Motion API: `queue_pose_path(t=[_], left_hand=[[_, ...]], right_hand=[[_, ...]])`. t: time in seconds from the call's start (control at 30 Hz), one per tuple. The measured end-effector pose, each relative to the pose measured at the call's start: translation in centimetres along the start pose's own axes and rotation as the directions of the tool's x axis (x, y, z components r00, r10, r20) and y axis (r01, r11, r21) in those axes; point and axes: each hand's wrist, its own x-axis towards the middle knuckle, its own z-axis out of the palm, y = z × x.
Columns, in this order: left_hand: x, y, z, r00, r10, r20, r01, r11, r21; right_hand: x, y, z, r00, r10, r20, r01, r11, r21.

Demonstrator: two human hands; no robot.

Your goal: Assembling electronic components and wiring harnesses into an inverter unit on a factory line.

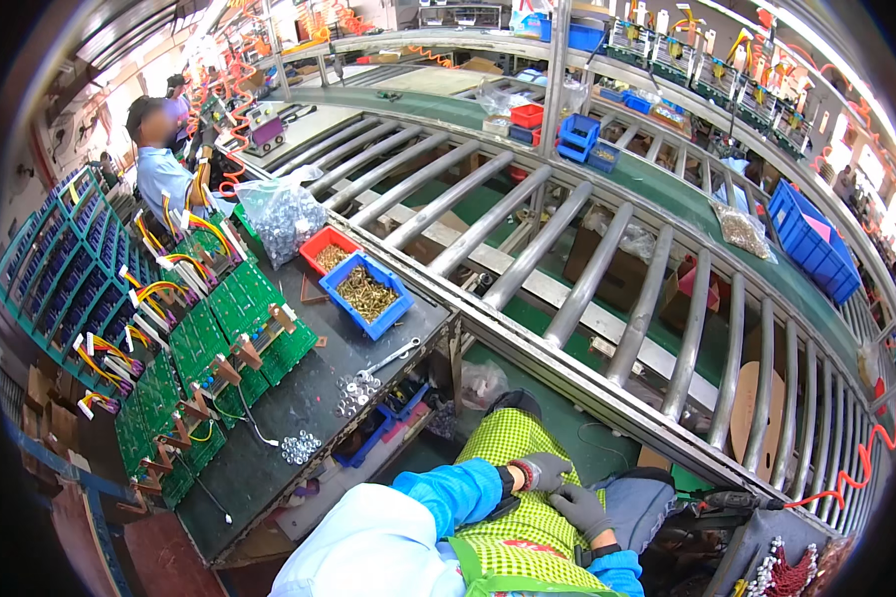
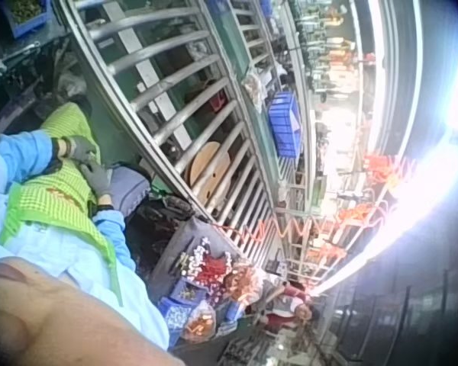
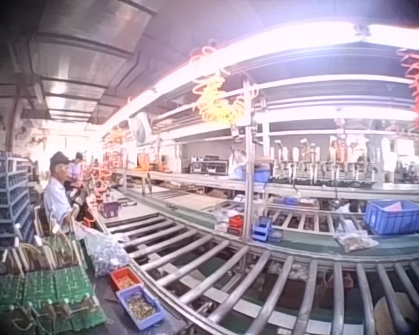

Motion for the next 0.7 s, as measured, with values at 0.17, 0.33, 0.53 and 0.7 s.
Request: queue_pose_path(t=[0.17, 0.33, 0.53, 0.7], left_hand=[[0.03, -0.16, 0.22, 1.0, 0.019, -0.018, -0.019, 1.0, -0.002], [0.08, -0.41, 0.53, 0.999, 0.026, -0.025, -0.026, 1.0, 0.004], [0.13, -0.51, 0.58, 0.998, 0.041, -0.037, -0.041, 0.999, 0.002], [-0.11, -0.23, 0.24, 0.999, 0.033, -0.04, -0.032, 0.999, 0.011]], right_hand=[[0.05, 0.26, 0.08, 0.999, -0.046, -0.001, 0.046, 0.999, 0.0], [0.04, 0.16, 0.08, 1.0, -0.017, 0.014, 0.017, 1.0, 0.007], [-0.01, -0.22, -0.07, 0.998, -0.055, 0.003, 0.055, 0.998, 0.001], [-0.01, -0.16, -0.02, 0.999, -0.034, 0.008, 0.034, 0.999, 0.007]])
